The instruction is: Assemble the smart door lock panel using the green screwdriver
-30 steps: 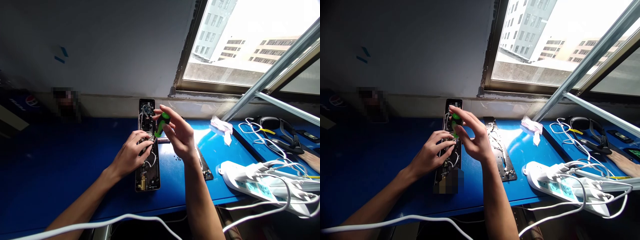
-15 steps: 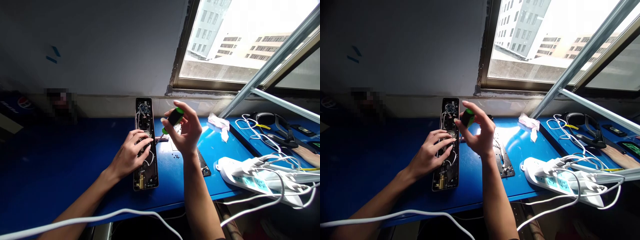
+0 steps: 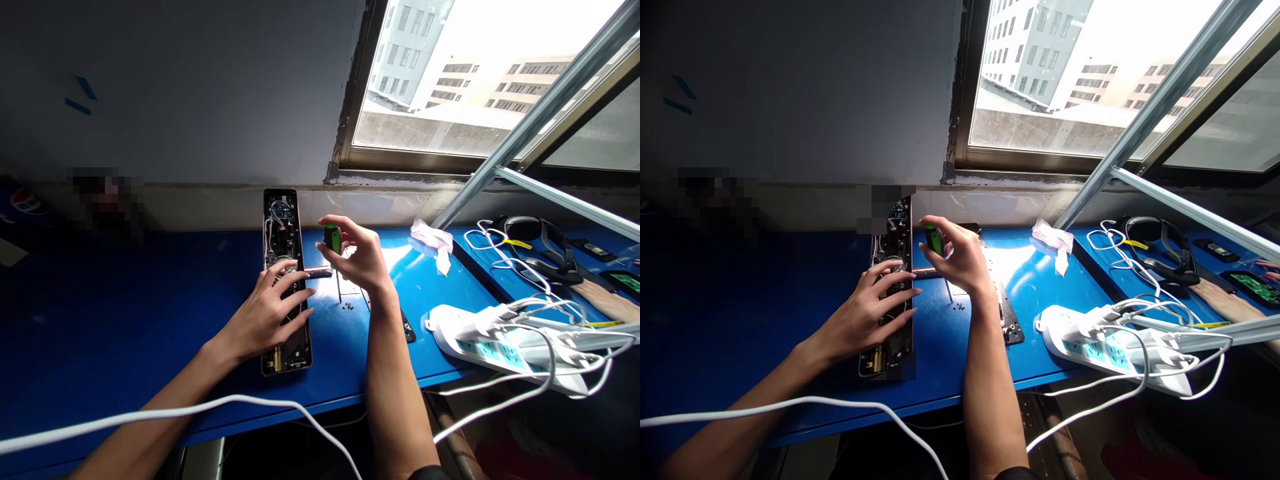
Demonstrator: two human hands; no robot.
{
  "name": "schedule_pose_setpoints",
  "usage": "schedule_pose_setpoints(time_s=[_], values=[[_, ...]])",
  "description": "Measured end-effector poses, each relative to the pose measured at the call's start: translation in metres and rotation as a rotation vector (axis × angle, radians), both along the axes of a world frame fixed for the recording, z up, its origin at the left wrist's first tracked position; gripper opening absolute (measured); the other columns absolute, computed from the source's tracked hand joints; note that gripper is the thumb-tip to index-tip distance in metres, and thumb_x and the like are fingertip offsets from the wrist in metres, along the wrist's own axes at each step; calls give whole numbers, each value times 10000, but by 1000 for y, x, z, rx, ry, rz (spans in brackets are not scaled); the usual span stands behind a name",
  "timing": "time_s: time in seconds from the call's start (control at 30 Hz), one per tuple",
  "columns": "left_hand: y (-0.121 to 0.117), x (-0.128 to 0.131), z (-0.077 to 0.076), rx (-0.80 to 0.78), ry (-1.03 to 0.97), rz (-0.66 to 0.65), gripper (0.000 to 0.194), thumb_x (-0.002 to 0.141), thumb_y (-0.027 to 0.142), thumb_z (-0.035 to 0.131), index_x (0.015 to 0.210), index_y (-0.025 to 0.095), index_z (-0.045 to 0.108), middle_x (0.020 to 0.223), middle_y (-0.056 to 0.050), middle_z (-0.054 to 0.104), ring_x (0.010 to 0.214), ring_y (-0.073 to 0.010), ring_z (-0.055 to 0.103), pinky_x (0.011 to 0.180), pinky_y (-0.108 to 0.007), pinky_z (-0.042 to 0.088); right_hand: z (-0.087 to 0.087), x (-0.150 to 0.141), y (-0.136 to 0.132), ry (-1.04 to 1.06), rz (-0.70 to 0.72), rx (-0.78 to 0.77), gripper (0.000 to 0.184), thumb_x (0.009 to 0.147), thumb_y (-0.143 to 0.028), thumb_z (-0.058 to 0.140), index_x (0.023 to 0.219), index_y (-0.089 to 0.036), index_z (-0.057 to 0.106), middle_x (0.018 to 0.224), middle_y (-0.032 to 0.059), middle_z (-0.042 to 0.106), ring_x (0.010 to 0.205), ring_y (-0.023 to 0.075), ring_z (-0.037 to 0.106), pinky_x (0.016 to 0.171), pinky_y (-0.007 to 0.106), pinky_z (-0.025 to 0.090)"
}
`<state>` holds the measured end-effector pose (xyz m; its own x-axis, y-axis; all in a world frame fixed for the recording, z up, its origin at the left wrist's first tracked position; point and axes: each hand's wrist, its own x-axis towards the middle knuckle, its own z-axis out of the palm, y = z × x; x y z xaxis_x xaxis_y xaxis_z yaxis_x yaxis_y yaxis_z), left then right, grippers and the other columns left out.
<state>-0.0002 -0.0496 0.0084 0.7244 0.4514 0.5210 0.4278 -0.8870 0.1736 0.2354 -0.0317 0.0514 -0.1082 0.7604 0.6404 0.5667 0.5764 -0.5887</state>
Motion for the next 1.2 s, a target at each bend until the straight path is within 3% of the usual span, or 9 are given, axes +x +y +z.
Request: schedule_pose_setpoints(time_s=[0.27, 0.4, 0.57, 0.77, 1.2], values=[[5, -6, 4, -13, -61, 43, 262, 1013, 255, 636, 1248, 186, 726, 1344, -152, 658, 1439, -373, 428, 1113, -607, 484, 4, -3, -3, 86, -9, 44, 358, 857, -215, 721, 1213, -250, 695, 1002, -1, 770, 804, 143, 714, 702, 308, 598], [6, -10, 7, -56, -64, 17, 255, 995, 279, 670, 1225, 191, 736, 1267, -142, 681, 1415, -363, 438, 1099, -586, 490, 9, -10, -8, 310, 50, 87, 387, 860, -252, 764, 1226, -276, 643, 894, -24, 716, 739, 148, 712, 672, 326, 626], [4, -10, 9, -122, -100, -47, 219, 961, 341, 732, 1106, 179, 765, 1107, -122, 718, 1307, -336, 513, 1056, -532, 523, 10, -20, -8, 523, 84, 185, 426, 889, -265, 764, 1252, -335, 551, 918, -13, 677, 732, 160, 708, 586, 314, 634], [7, -9, 4, -142, -177, -53, 89, 975, 241, 713, 927, 185, 764, 979, -88, 726, 1213, -296, 560, 1010, -489, 544, 10, -22, -7, 539, 17, 247, 402, 925, -343, 736, 1254, -357, 505, 923, -6, 639, 697, 166, 691, 622, 357, 648], [11, -10, 0, -186, -242, -62, 52, 957, 201, 733, 917, 198, 765, 953, -70, 730, 1184, -274, 580, 992, -463, 564, 12, -26, -10, 536, 91, 277, 440, 911, -252, 762, 1271, -378, 545, 949, -5, 669, 777, 165, 702, 639, 328, 654]])
